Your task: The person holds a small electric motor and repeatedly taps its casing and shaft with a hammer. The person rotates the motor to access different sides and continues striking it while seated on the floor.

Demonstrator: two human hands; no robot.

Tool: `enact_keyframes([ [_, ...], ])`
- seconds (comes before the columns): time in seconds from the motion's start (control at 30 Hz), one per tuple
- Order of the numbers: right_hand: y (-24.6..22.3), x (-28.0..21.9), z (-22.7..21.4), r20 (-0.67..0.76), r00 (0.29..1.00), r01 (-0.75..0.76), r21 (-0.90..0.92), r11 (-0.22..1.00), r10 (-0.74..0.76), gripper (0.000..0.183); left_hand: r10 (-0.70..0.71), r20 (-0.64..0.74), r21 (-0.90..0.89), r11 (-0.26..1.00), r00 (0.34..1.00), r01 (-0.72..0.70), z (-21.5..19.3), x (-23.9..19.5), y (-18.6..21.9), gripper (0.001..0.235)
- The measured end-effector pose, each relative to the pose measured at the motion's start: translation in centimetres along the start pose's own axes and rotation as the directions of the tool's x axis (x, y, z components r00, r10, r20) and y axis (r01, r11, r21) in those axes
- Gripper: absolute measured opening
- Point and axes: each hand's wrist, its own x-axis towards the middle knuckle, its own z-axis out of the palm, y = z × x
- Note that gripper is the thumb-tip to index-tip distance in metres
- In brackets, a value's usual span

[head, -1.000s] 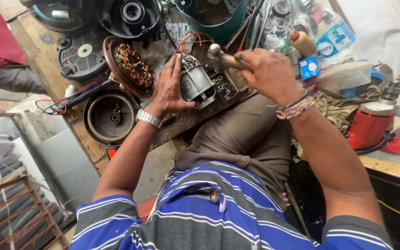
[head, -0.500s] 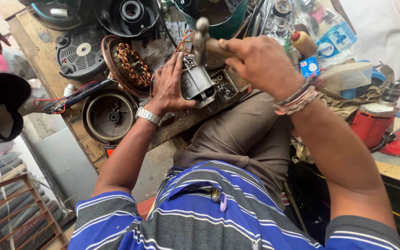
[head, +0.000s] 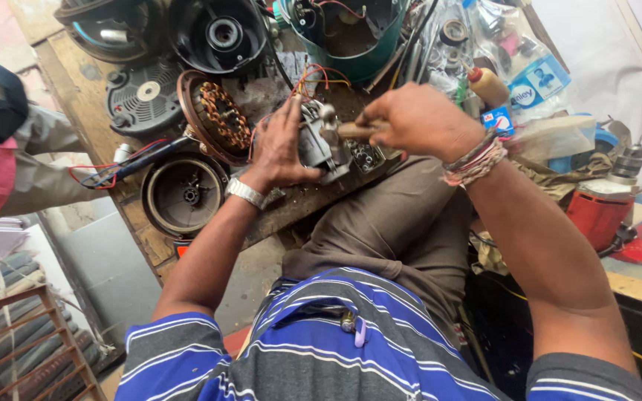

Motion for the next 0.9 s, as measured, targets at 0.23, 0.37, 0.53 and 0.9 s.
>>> enact_keyframes([
  [0.23,0.5,0.2,0.4,-0.119,0.993,-0.009,-0.005,1.000,0.008,0.029,0.011,0.027,-0.025,1.000,1.000,-0.010,-0.3,-0.1,0.5,0.149],
  [0.37,0.7,0.1,0.7,-0.175,0.984,0.030,0.068,0.997,-0.018,0.033,-0.008,0.024,-0.014,1.000,1.000,0.008,0.3,0.0,0.4,0.148],
  [0.53,-0.4,0.6,0.0,-0.105,0.993,-0.051,0.018,0.999,0.052,0.030,0.017,0.029,0.009,1.000,0.999,-0.018,-0.6,0.4,1.1,0.149],
  [0.9,0.0,0.0,0.1,0.047,0.998,-0.053,0.019,0.998,0.052,0.034,0.010,0.096,0.039,0.999,0.995,-0.013,-1.3,1.4,2.7,0.147],
])
